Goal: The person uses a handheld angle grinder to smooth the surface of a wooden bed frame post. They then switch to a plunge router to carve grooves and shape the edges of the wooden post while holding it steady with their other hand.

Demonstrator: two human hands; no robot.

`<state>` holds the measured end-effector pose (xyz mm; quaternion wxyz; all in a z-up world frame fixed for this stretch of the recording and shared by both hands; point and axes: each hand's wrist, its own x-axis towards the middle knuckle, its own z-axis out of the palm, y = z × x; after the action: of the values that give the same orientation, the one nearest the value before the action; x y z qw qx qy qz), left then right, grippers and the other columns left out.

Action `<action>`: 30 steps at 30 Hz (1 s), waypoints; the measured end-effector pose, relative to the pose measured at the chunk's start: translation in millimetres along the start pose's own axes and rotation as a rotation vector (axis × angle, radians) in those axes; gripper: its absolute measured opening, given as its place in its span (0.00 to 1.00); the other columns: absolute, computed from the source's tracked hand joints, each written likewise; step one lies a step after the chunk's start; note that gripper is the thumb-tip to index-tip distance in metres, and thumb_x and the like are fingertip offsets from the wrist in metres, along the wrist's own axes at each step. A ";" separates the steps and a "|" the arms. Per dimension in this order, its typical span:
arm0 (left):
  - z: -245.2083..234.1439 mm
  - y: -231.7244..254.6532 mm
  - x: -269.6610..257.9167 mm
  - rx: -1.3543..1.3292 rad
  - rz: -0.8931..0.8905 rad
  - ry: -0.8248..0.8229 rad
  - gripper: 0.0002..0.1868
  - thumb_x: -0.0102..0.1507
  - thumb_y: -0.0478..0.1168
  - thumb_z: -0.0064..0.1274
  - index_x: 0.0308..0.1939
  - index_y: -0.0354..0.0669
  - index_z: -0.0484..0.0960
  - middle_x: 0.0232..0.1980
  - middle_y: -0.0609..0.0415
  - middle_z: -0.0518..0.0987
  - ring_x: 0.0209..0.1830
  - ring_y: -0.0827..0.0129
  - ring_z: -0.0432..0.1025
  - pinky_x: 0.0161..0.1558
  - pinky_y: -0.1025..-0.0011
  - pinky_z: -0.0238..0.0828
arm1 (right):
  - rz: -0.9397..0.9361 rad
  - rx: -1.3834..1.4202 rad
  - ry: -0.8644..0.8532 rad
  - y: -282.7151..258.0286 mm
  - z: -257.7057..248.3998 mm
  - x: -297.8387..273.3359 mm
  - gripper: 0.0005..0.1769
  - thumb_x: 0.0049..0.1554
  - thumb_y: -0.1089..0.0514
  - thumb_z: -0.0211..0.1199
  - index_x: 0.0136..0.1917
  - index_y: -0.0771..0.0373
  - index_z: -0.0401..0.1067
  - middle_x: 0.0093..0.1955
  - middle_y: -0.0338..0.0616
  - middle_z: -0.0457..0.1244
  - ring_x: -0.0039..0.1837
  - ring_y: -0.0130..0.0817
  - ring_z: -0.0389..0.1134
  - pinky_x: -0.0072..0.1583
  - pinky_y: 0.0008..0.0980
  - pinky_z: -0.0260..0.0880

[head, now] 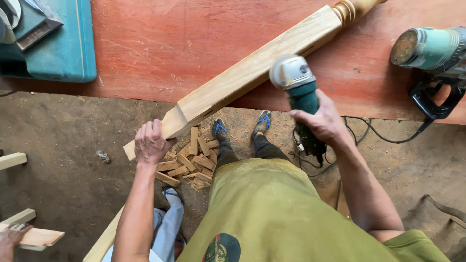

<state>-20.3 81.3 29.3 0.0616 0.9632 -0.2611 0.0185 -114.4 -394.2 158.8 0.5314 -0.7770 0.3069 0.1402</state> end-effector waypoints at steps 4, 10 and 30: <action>1.8 -3.4 2.1 0.017 0.023 0.025 0.35 0.46 0.64 0.68 0.39 0.43 0.73 0.30 0.53 0.69 0.31 0.57 0.74 0.36 0.64 0.74 | -0.020 -0.007 0.116 15.3 -21.1 6.2 0.27 0.46 0.47 0.79 0.53 0.57 0.70 0.41 0.48 0.65 0.46 0.40 0.68 0.43 0.38 0.67; 8.7 -13.8 1.0 -0.084 -0.027 -0.069 0.33 0.46 0.62 0.69 0.38 0.44 0.72 0.30 0.50 0.72 0.33 0.54 0.76 0.38 0.60 0.74 | -0.026 0.019 -0.022 -1.8 15.6 -8.2 0.30 0.45 0.51 0.79 0.57 0.60 0.69 0.43 0.54 0.66 0.47 0.47 0.71 0.44 0.40 0.70; 2.1 -13.9 5.6 -0.176 -0.077 -0.171 0.30 0.47 0.58 0.70 0.38 0.44 0.72 0.30 0.48 0.74 0.35 0.51 0.78 0.41 0.58 0.77 | 0.044 -0.155 -0.285 -16.0 74.8 -20.5 0.42 0.41 0.39 0.77 0.66 0.48 0.68 0.50 0.59 0.70 0.56 0.60 0.72 0.53 0.54 0.73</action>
<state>-8.4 90.1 26.1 0.1242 0.9614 -0.2288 -0.0888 -112.1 -315.3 152.2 0.5048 -0.7810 0.2337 0.2839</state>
